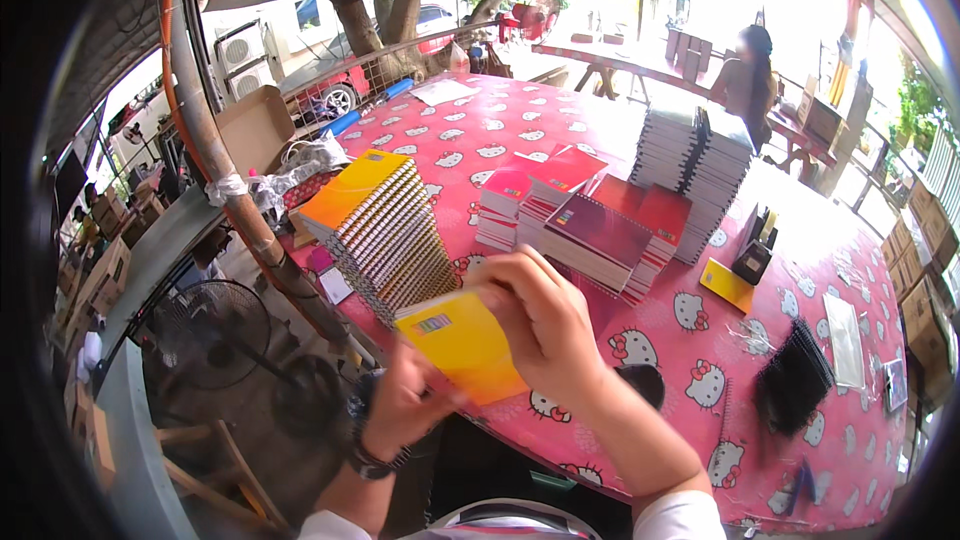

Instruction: The person threads plastic spiral coils into the punched holes of notebook covers and paper stacks by hand and places the finished items into a stack on a table.

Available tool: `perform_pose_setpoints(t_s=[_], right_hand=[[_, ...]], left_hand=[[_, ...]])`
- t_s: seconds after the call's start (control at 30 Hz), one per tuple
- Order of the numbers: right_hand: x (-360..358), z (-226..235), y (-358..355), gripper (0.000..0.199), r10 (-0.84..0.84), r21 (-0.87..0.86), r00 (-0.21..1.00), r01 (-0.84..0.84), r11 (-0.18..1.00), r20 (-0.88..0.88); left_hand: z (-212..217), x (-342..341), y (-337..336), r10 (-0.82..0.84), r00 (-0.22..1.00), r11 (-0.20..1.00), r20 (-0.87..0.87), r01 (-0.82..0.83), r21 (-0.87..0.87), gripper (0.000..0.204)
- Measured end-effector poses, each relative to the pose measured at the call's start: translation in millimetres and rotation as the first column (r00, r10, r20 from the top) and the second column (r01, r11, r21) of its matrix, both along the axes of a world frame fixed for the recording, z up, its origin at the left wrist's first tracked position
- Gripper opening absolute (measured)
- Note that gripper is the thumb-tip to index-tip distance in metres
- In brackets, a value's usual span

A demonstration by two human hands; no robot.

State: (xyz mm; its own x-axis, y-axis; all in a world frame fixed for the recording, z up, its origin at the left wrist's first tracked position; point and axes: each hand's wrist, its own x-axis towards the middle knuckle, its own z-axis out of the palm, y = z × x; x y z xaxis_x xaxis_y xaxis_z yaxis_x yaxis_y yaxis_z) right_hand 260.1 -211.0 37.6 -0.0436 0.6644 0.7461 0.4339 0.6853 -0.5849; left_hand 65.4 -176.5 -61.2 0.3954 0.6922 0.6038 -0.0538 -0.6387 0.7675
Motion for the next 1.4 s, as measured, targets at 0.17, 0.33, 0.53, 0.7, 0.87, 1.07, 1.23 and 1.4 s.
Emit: perform_pose_setpoints(t_s=[0.17, 0.33, 0.53, 0.7, 0.87, 1.07, 1.23, 1.4], right_hand=[[-24.2, 41.1, 37.7, 0.025, 0.256, -0.101, 0.863, -0.235, 0.967, 0.437], [-30.5, 65.2, 107.4, 0.044, -0.222, 0.368, 0.967, 0.162, 0.916, 0.129], [-37.8, 7.7, 209.0, 0.045, -0.014, -0.106, 0.983, -0.006, 0.994, -0.183], [-80.7, -11.2, 222.0, 0.03, 0.001, -0.232, 0.903, -0.111, 0.966, -0.429], [-89.8, -25.7, 233.2, 0.021, -0.249, -0.002, 0.864, 0.276, 0.961, -0.438], [-67.1, -34.1, 202.9, 0.033, -0.41, 0.096, 0.885, 0.438, 0.894, -0.22], [107.7, -34.4, 82.2, 0.037, -0.405, 0.27, 0.903, 0.43, 0.862, -0.144], [371.3, -148.9, -38.0, 0.023, -0.984, -0.347, 0.096, 0.927, 0.144, -0.153]], left_hand=[[97.8, -7.9, 33.9, 0.038, 0.999, 0.987, 0.004, -0.038, 0.156, 0.077], [128.2, -22.6, 90.0, 0.194, 0.905, 0.969, 0.378, -0.237, 0.071, 0.062], [94.3, -77.4, 171.8, 0.628, 0.776, 0.772, -0.059, -0.611, 0.173, 0.029], [72.2, -71.2, 182.2, 0.527, 0.817, 0.848, 0.232, -0.524, -0.081, 0.033], [72.0, -39.7, 173.8, 0.582, 0.791, 0.8, 0.189, -0.598, 0.04, 0.031], [53.7, -69.9, 194.9, 0.773, 0.634, 0.505, -0.014, -0.602, 0.618, 0.039], [68.8, -116.2, 93.5, 0.802, 0.493, 0.39, 0.338, -0.86, 0.329, 0.031], [19.3, -89.1, 40.3, -0.175, 0.773, 0.981, 0.61, 0.088, 0.171, 0.049]])
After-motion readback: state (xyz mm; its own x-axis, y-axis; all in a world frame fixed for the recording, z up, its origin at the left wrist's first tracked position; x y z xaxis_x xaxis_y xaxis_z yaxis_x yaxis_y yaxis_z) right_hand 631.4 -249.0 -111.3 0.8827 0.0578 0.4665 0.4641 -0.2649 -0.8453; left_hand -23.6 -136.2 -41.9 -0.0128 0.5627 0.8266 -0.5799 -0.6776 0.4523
